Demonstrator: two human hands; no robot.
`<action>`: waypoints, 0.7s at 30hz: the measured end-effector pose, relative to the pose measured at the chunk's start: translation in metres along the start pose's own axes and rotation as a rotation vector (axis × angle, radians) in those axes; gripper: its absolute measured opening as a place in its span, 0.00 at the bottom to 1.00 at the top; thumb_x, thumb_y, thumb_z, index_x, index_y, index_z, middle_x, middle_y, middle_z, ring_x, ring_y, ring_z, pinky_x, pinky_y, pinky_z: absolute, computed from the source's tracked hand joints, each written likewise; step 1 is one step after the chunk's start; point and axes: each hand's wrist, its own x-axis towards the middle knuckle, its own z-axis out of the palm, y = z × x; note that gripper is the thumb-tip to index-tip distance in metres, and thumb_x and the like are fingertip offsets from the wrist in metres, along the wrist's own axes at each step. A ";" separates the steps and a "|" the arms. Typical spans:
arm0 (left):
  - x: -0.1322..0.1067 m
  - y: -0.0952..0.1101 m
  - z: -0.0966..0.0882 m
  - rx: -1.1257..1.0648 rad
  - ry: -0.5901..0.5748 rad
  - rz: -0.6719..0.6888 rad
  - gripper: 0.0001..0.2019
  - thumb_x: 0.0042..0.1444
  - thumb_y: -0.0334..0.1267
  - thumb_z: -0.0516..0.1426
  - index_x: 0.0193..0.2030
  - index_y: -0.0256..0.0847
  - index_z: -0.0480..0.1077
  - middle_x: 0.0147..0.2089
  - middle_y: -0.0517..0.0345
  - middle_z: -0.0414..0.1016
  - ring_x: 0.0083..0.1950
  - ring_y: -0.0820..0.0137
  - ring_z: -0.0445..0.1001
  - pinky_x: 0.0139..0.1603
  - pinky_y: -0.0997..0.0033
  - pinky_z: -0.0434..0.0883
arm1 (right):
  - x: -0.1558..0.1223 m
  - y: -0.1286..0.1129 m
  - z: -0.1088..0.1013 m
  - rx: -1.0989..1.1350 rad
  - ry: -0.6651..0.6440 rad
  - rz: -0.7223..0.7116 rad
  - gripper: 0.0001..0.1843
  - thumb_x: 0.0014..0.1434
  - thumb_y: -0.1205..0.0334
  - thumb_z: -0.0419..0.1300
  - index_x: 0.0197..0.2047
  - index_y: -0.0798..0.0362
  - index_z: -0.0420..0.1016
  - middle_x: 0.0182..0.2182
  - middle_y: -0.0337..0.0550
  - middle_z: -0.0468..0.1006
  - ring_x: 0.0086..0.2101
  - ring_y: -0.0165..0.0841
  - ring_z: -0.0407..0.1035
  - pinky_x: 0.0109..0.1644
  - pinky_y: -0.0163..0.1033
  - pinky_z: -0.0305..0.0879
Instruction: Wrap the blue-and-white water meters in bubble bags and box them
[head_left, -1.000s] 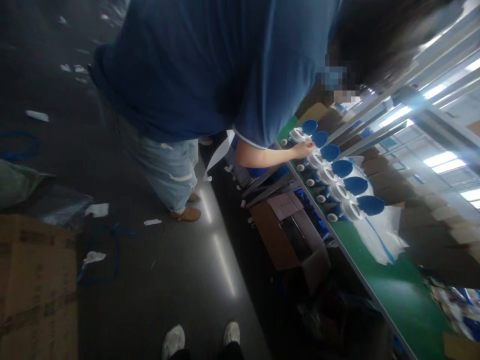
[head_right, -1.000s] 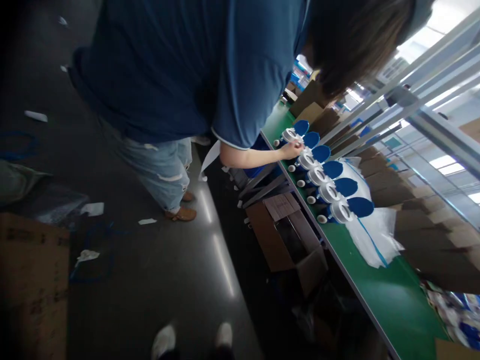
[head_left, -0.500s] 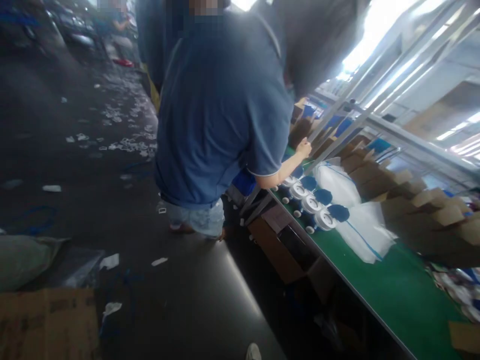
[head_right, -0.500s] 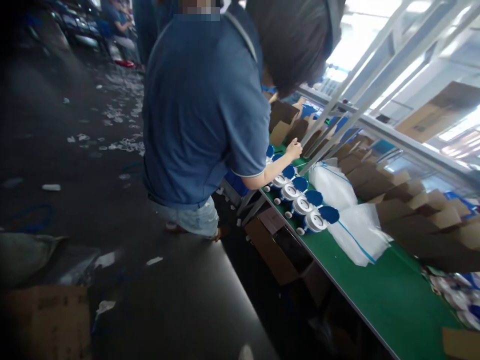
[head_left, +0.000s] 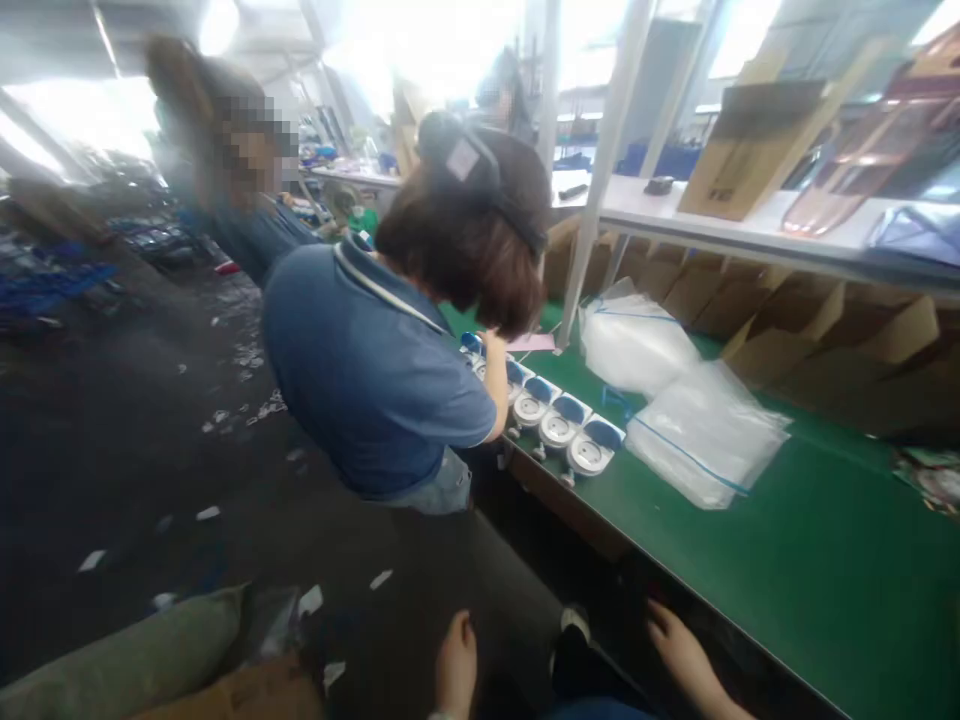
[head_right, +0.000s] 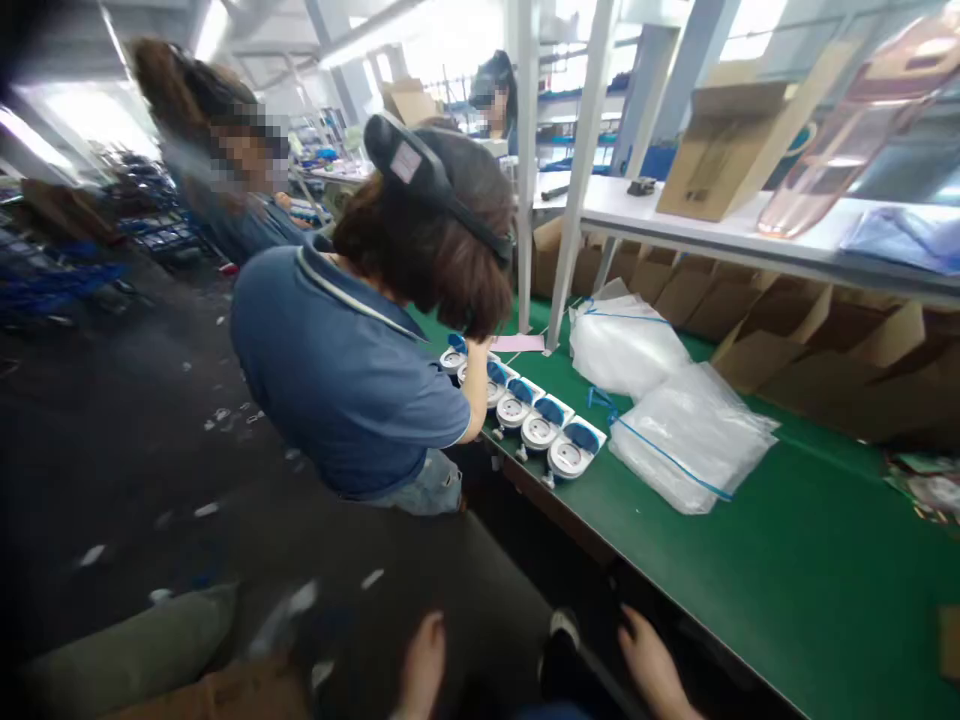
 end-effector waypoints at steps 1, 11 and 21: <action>0.005 0.016 0.005 0.025 -0.037 0.034 0.14 0.59 0.31 0.49 0.47 0.47 0.72 0.48 0.53 0.76 0.52 0.64 0.74 0.52 0.65 0.72 | 0.023 -0.001 -0.011 0.027 0.018 -0.019 0.23 0.47 0.47 0.52 0.40 0.49 0.78 0.47 0.52 0.76 0.52 0.51 0.67 0.61 0.55 0.61; 0.132 0.358 -0.018 0.300 0.149 1.186 0.23 0.65 0.42 0.44 0.65 0.37 0.56 0.68 0.48 0.55 0.71 0.63 0.48 0.70 0.54 0.50 | 0.232 -0.140 -0.099 0.484 0.296 -0.153 0.31 0.63 0.43 0.42 0.56 0.54 0.71 0.55 0.49 0.72 0.57 0.39 0.63 0.65 0.47 0.51; 0.220 0.408 -0.065 0.410 -0.231 0.862 0.19 0.55 0.53 0.57 0.31 0.35 0.71 0.38 0.48 0.79 0.49 0.60 0.76 0.57 0.68 0.67 | 0.211 -0.190 -0.081 0.563 -0.046 -0.243 0.19 0.58 0.46 0.55 0.39 0.49 0.79 0.44 0.43 0.79 0.51 0.42 0.68 0.66 0.51 0.49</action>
